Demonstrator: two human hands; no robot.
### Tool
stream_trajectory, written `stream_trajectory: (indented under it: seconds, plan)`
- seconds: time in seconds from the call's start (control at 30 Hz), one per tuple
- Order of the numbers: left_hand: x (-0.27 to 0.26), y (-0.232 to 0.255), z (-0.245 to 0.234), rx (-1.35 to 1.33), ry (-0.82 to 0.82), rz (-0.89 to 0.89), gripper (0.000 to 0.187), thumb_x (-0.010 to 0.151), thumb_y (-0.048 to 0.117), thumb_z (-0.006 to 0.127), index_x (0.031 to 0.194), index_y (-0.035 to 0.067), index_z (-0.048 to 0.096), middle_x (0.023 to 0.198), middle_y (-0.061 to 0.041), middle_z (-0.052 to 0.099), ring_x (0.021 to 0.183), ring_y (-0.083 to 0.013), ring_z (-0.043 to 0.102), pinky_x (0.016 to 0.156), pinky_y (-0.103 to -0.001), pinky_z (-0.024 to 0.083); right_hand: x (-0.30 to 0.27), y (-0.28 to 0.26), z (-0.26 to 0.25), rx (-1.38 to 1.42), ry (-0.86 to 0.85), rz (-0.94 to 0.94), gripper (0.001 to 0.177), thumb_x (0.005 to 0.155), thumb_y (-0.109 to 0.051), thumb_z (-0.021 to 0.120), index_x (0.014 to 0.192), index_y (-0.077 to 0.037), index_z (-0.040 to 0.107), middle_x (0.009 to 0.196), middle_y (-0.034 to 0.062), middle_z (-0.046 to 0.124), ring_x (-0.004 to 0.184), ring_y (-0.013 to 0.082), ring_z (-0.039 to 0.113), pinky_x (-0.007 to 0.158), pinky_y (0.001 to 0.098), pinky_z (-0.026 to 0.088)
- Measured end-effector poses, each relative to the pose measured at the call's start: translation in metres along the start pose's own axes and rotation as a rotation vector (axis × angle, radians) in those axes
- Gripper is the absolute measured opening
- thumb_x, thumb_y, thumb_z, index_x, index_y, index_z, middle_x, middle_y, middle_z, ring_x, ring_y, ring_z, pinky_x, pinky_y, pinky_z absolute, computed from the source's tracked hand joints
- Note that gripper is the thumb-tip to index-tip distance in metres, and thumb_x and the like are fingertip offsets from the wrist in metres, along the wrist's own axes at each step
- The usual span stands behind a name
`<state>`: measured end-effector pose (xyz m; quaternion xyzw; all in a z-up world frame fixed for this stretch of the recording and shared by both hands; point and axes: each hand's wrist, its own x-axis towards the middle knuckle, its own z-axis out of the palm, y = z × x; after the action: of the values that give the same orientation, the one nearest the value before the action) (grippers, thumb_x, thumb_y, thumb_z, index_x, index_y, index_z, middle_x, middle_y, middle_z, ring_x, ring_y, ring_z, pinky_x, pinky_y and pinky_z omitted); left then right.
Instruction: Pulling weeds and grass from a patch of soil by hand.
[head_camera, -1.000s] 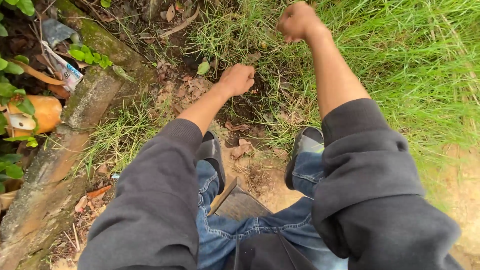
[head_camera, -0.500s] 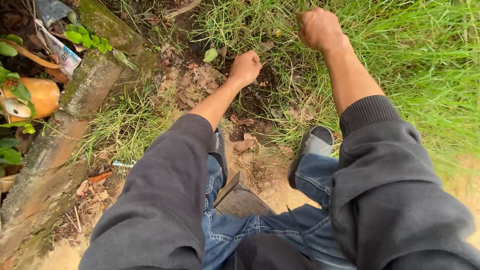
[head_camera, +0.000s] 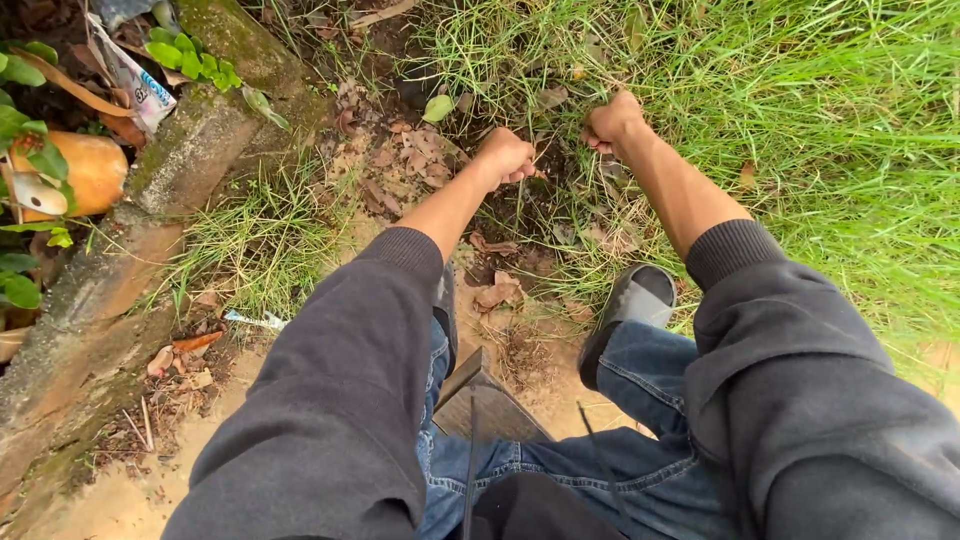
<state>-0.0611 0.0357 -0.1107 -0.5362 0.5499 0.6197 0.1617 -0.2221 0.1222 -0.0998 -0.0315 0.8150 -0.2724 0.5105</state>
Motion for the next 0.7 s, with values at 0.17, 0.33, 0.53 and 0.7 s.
stream_trajectory:
  seconds: [0.17,0.33,0.53,0.7]
  plan:
    - [0.001,-0.003,-0.004,0.042,0.035,0.046,0.014,0.103,0.0,0.056,0.104,0.0,0.07,0.076,-0.005,0.066,0.054,-0.0059,0.054,0.044,-0.017,0.044,-0.016,-0.015,0.011,-0.137,0.001,-0.084,0.01,0.105,-0.004,0.052,0.112,-0.009,0.056,0.126,0.0102,0.069,0.064,0.0009,0.05,0.043,0.0183,0.039]
    - [-0.001,-0.003,-0.006,-0.009,0.048,0.029,0.028,0.11,0.015,0.048,0.13,-0.002,0.057,0.11,-0.015,0.065,0.072,-0.0084,0.066,0.046,-0.013,0.045,-0.044,-0.012,0.023,-0.292,-0.092,-0.128,0.022,0.102,0.003,0.052,0.108,-0.01,0.07,0.113,0.0077,0.067,0.056,0.006,0.042,0.042,0.0227,0.034]
    - [0.071,-0.045,0.004,-0.168,0.027,0.162,0.057,0.103,0.034,0.048,0.137,-0.012,0.05,0.109,-0.025,0.07,0.082,-0.0219,0.08,0.051,-0.016,0.062,-0.028,0.015,0.056,-0.385,-0.088,-0.554,0.027,0.098,-0.002,0.055,0.111,-0.009,0.077,0.118,0.0224,0.07,0.117,0.0404,0.065,0.101,0.0513,0.053]
    - [0.093,-0.061,0.003,-0.193,0.111,0.247,0.035,0.101,0.024,0.048,0.115,-0.001,0.067,0.078,-0.014,0.072,0.061,-0.0196,0.077,0.045,-0.02,0.054,-0.033,0.023,0.077,-0.43,-0.095,-0.601,0.022,0.097,-0.003,0.056,0.104,-0.007,0.077,0.099,0.0192,0.073,0.093,0.0319,0.073,0.084,0.0439,0.06]
